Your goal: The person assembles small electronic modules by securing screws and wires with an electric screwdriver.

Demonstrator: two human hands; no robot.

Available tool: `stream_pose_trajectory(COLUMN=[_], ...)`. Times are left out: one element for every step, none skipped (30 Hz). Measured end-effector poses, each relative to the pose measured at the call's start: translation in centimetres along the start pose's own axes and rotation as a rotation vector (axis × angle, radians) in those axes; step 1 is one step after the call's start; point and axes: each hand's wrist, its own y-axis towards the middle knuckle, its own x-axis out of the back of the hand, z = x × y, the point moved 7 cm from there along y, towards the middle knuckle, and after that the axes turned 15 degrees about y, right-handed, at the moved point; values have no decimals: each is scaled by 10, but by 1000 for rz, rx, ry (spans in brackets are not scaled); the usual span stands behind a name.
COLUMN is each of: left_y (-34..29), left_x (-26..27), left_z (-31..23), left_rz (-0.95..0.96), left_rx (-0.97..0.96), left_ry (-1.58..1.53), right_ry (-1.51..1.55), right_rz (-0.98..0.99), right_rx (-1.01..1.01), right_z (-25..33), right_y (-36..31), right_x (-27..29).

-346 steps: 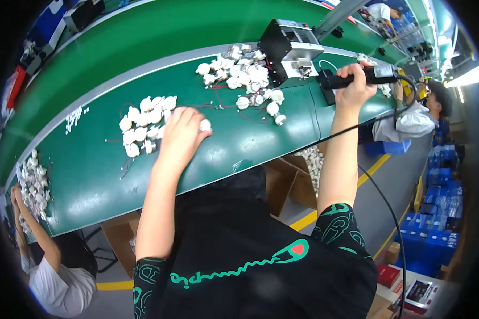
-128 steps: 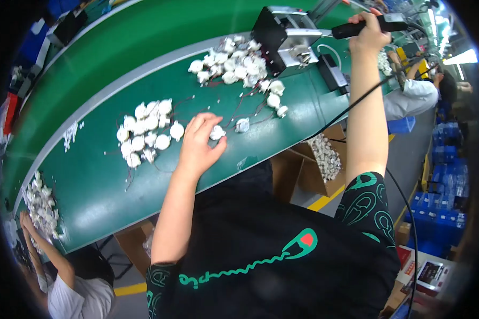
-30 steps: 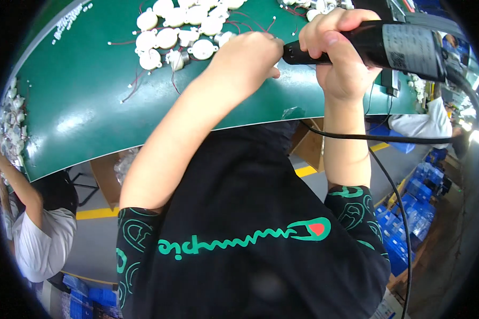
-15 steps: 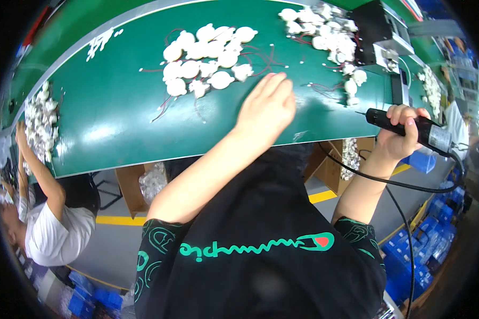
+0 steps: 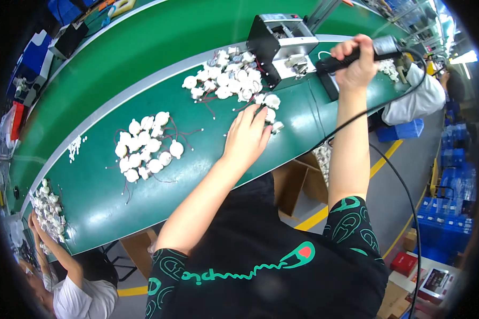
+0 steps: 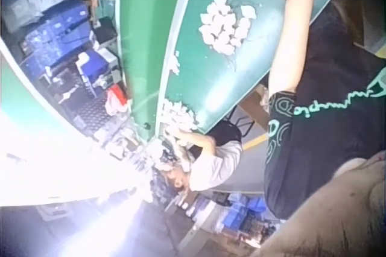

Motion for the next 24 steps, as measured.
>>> stream_pose_trajectory(left_y=[2, 1, 4, 5, 5, 8, 12, 14, 18, 20, 20, 22, 20, 19, 17, 16, 16, 16, 16, 15, 15, 14, 14, 14], left_x=[-14, -25, -27, -29, -31, -32, -34, -35, -36, -39, -41, -42, -41, -40, -40, -39, -39, -38, -37, -36, -36, -36, -37, -36], left_z=[9, 14, 15, 15, 16, 18, 20, 22, 26, 27, 28, 29, 32, 34, 34, 33, 33, 32, 32, 32, 31, 30, 29, 30], left_rz=[9, 15, 17, 29, 43, 46, 58, 71, 72, 97, 122, 151, 151, 158, 170, 166, 172, 158, 144, 132, 134, 148, 163, 160], left_rx=[90, 78, 78, 76, 77, 89, 108, 128, 137, 121, 104, 121, 132, 131, 123, 117, 119, 107, 95, 91, 95, 99, 104, 114], left_ry=[-57, -56, -55, -56, -59, -58, -77, -97, -104, -114, -124, -140, -145, -153, -165, -160, -166, -172, -176, -178, -182, -182, -182, -183], right_ry=[19, -6, -33, -90, -132, -129, -128, -90, -117, -119, -121, -106, -85, -45, -9, 16, 31, 36, 43, 41, 23, 4, 2, -16], right_rz=[-15, 13, 38, 64, 75, 51, 26, 36, 47, 56, 65, 83, 101, 129, 149, 214, 221, 240, 259, 256, 255, 255, 255, 243], right_rx=[-37, -14, 3, 22, -2, -23, -46, -64, -66, -85, -104, -121, -143, -183, -217, -249, -258, -264, -272, -277, -272, -268, -275, -278], right_z=[-9, -15, -21, -25, -30, -34, -36, -34, -29, -28, -25, -20, -20, -22, -23, -26, -29, -32, -35, -39, -41, -43, -46, -49], right_y=[7, 12, 14, 14, 15, 14, 12, 9, 4, -5, -15, -28, -43, -57, -72, -83, -93, -100, -106, -110, -111, -113, -115, -116], right_x=[-4, -11, -15, -15, -10, -5, -1, 4, 3, 1, -1, -6, -13, -21, -28, -31, -36, -42, -48, -50, -51, -51, -51, -49])
